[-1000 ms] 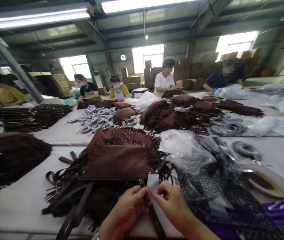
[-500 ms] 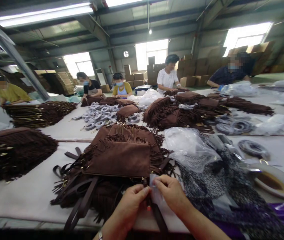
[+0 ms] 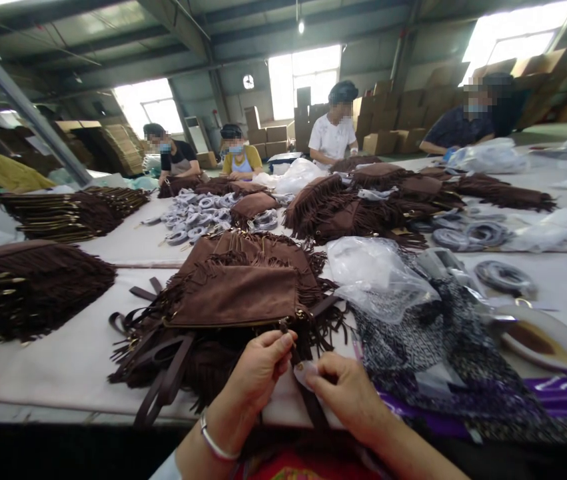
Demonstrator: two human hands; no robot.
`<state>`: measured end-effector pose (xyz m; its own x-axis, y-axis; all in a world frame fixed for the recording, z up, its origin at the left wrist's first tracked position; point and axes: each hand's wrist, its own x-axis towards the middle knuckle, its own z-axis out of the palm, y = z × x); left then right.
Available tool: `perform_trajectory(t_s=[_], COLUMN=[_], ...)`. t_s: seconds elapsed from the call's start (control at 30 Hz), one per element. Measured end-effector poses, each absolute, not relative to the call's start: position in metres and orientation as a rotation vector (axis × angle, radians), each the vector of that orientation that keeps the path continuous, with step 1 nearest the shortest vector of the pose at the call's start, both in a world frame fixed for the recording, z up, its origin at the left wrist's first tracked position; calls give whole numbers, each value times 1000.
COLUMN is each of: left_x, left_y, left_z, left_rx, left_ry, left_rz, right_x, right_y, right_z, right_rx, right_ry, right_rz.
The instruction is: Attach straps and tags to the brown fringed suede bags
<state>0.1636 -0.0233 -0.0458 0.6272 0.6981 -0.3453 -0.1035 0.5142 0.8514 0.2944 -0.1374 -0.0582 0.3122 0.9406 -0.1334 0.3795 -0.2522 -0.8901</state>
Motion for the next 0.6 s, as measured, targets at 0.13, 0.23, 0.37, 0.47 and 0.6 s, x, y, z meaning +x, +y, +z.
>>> perform_trajectory(t_s=[0.13,0.23,0.37,0.47,0.6], left_x=[164,164,165,165,164], left_y=[-25,-25,-26,-27,-29], left_z=[-53,-53,-53,-54,-53], left_rx=[965,959,957,965,989], left_ry=[814,833,829,831,842], left_rz=[591,625,627,634,650], right_x=[294,294,293,293,292], right_y=[-138,-140,-142,-142,-140], right_z=[-59,-62,-65,-65,-65], right_rx=[-1783,-1777,-1775,-1775,-1779], right_ry=[-1213,-1214,-1199,-1177,-1135], right_rz=[903,901,905,921,954])
